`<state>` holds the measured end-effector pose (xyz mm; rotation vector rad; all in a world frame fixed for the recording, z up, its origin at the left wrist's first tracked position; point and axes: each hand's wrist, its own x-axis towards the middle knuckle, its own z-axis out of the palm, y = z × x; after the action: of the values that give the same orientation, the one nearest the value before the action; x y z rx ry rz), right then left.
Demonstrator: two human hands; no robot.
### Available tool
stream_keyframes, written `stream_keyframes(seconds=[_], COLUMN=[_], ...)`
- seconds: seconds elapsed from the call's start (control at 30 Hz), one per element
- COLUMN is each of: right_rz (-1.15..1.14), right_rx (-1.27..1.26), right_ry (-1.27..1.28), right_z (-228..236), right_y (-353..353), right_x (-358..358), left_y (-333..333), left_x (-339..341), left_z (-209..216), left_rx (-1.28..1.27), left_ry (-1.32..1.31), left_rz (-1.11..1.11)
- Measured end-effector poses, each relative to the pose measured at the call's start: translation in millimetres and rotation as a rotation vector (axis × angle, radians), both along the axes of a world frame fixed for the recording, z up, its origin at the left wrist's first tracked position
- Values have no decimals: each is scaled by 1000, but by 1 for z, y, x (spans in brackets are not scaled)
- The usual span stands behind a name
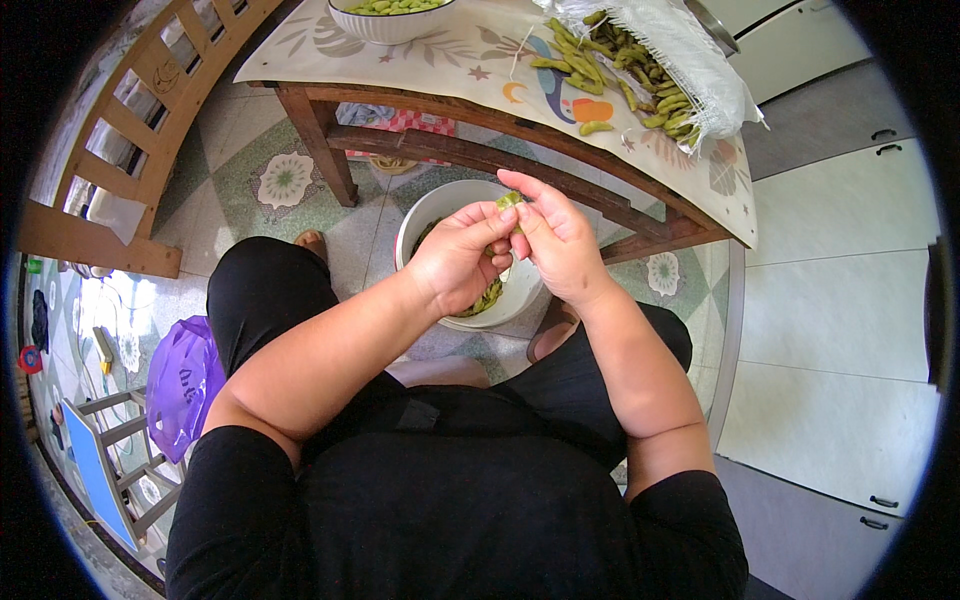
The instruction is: The person sits on the floor and shells edamame beans by hand, removing the beans from the pods and placing them into a white bowl. The person repeatedly picks up pods from a mesh bag on the table, opens them, and discards the empty pods.
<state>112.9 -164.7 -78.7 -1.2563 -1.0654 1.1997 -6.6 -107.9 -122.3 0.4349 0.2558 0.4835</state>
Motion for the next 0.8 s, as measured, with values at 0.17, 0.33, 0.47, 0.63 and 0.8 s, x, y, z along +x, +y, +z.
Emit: stream_keyframes(seconds=[0.17,0.33,0.47,0.63,0.8], right_rz=[52,86,86,69,2], right_rx=[-68,-40,-20,20,114], right_ry=[141,129,106,23,-88], right_z=[9,6,5,-2,-10], right_y=[-3,-1,0,2,4], right_x=[4,7,6,6,-2], left_y=[1,3,3,3,-1], left_x=[-2,-5,-6,-4,-2], left_z=[4,-3,3,7,-2], left_rx=[-76,-175,-174,-110,-216], left_ry=[-103,-199,-128,-79,96], left_rz=[-89,-144,-127,-91,93])
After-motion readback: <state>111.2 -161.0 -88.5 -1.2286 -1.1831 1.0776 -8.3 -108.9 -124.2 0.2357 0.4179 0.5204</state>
